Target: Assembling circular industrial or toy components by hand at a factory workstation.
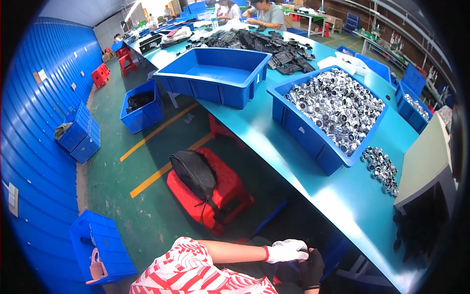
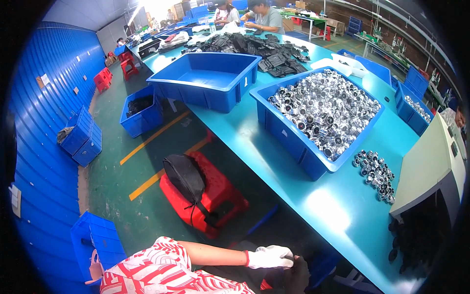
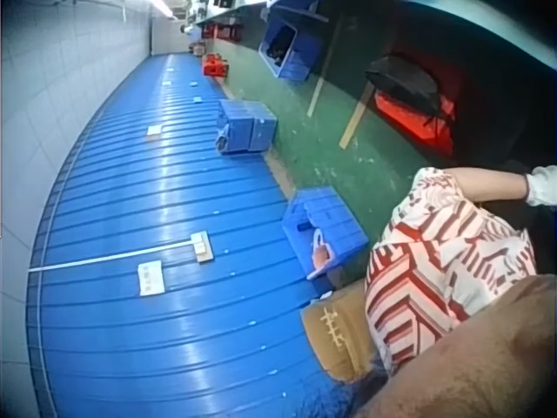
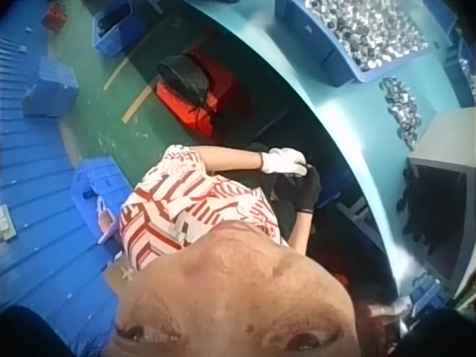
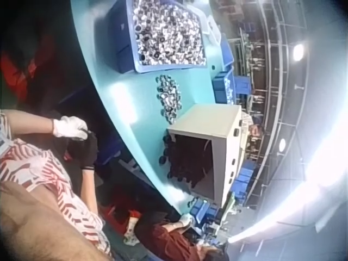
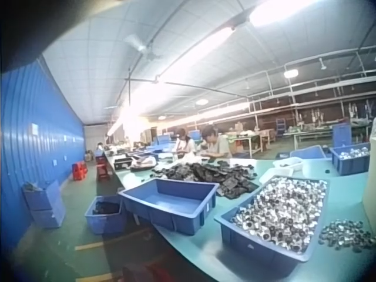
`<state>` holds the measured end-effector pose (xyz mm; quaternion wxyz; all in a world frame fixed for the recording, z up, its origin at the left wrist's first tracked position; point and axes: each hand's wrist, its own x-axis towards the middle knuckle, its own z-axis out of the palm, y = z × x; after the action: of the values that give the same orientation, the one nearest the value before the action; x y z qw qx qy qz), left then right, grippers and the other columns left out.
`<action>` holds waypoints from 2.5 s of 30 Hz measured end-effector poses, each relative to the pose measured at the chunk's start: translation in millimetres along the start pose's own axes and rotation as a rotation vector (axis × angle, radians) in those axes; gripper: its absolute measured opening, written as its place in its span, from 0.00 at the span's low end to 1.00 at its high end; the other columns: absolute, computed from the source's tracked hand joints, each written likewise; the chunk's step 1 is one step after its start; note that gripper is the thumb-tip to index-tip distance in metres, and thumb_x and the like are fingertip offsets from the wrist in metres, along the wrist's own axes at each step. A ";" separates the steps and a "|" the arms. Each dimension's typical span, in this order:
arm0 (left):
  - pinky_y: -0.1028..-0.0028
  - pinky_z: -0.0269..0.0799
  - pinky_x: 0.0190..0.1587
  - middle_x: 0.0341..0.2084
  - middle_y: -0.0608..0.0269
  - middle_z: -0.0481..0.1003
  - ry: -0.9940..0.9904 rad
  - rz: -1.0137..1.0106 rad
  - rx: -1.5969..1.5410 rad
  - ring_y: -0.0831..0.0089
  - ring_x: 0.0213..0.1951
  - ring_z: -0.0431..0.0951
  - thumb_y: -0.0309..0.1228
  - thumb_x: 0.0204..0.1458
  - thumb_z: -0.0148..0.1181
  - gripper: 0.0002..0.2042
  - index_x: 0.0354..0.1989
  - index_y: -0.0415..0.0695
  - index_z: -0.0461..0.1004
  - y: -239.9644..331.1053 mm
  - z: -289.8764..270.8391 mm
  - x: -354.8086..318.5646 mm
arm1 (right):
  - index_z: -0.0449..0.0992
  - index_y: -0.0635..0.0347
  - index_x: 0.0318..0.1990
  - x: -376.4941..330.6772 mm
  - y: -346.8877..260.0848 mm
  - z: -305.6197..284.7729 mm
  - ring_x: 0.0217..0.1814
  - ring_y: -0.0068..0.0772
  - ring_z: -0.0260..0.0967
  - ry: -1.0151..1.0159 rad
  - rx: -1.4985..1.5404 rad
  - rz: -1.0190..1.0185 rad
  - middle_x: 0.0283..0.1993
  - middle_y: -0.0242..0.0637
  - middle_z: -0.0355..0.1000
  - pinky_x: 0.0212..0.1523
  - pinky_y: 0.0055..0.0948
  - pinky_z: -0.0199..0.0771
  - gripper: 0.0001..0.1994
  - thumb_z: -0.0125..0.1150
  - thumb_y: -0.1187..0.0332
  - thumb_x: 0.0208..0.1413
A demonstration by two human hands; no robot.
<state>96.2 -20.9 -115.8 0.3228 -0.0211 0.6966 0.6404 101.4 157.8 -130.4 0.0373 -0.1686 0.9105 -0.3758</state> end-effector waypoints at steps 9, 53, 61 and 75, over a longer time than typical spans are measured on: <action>0.77 0.71 0.40 0.37 0.60 0.74 0.116 0.039 -0.481 0.76 0.39 0.75 0.33 0.56 0.54 0.12 0.43 0.38 0.69 -0.4 4.4 3.9 | 0.71 0.60 0.48 11.9 11.0 0.2 0.44 0.41 0.74 0.028 0.241 0.078 0.42 0.46 0.74 0.44 0.33 0.72 0.22 0.66 0.73 0.41; 0.75 0.78 0.39 0.39 0.56 0.73 0.049 -0.030 -0.476 0.73 0.35 0.78 0.27 0.53 0.56 0.18 0.51 0.32 0.67 17.3 26.2 6.2 | 0.74 0.59 0.45 -11.6 -12.3 -29.9 0.40 0.43 0.71 0.154 0.095 0.019 0.42 0.41 0.70 0.37 0.34 0.73 0.21 0.70 0.67 0.40; 0.77 0.78 0.37 0.37 0.55 0.74 0.082 -0.032 -0.334 0.73 0.33 0.78 0.24 0.51 0.55 0.17 0.50 0.32 0.68 5.6 24.5 11.4 | 0.74 0.59 0.43 -16.5 -7.9 -19.3 0.38 0.43 0.72 0.132 0.033 0.008 0.41 0.42 0.70 0.35 0.34 0.74 0.20 0.69 0.67 0.40; 0.79 0.74 0.39 0.35 0.56 0.74 -0.031 -0.009 -0.438 0.75 0.37 0.76 0.21 0.49 0.59 0.27 0.57 0.28 0.58 19.0 22.0 10.2 | 0.70 0.57 0.49 -18.2 -10.0 -22.3 0.46 0.46 0.68 0.162 0.161 0.069 0.46 0.44 0.67 0.44 0.35 0.71 0.24 0.70 0.65 0.42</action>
<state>89.1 6.3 -103.3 0.3241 -0.0841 0.5356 0.7753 117.0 172.2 -108.5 -0.0100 -0.1027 0.8826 -0.4587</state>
